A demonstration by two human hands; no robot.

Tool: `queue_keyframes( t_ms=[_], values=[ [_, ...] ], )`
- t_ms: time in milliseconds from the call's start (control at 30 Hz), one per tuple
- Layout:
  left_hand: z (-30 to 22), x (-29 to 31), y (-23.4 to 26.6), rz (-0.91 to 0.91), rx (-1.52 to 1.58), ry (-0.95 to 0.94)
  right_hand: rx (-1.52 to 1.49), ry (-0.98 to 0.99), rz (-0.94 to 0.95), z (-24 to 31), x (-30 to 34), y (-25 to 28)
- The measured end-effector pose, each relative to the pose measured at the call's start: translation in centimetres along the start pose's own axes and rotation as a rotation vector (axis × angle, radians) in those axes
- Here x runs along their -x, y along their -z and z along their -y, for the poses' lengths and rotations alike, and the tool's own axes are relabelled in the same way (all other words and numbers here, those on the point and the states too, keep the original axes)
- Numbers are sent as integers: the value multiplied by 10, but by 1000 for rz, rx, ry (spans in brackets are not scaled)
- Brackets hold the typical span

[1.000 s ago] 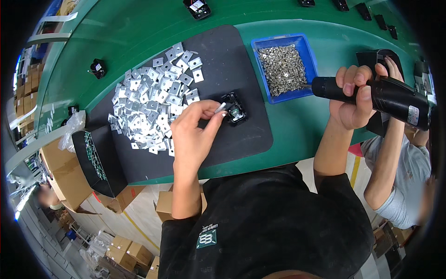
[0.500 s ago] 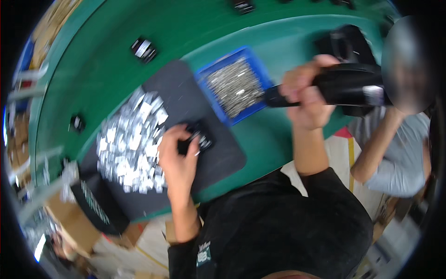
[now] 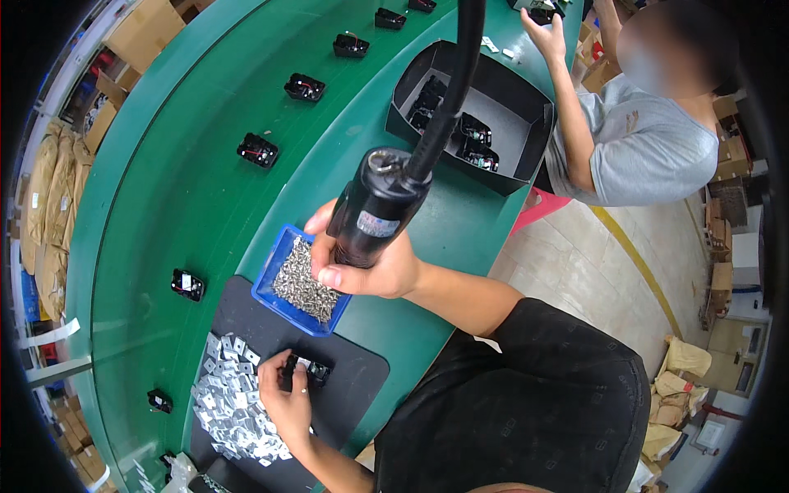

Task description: Assemble electronic components by placing PCB units and securing them with an electric screwdriver.

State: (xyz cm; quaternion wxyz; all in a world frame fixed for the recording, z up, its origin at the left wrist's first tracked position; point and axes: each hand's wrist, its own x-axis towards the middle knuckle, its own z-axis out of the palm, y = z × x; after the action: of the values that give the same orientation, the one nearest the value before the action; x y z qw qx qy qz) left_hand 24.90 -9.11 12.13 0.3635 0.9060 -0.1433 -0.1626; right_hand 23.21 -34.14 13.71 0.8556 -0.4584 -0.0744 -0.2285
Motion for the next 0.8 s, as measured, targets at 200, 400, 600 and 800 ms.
queue_keyframes(
  t_ms=[200, 400, 600, 800],
  values=[
    [-18, -9, 17, -120, 116, -174, 190, 220, -37, 12, -19, -6],
    [-68, -28, -12, -207, -86, -408, -118, 231, -33, 16, -28, -9],
    [-69, -36, -44, -263, -94, -431, -100, 232, -1, 13, -22, -13],
    [-66, -45, -48, -229, -42, -428, 58, 212, 101, 15, -23, -7]
  ],
)
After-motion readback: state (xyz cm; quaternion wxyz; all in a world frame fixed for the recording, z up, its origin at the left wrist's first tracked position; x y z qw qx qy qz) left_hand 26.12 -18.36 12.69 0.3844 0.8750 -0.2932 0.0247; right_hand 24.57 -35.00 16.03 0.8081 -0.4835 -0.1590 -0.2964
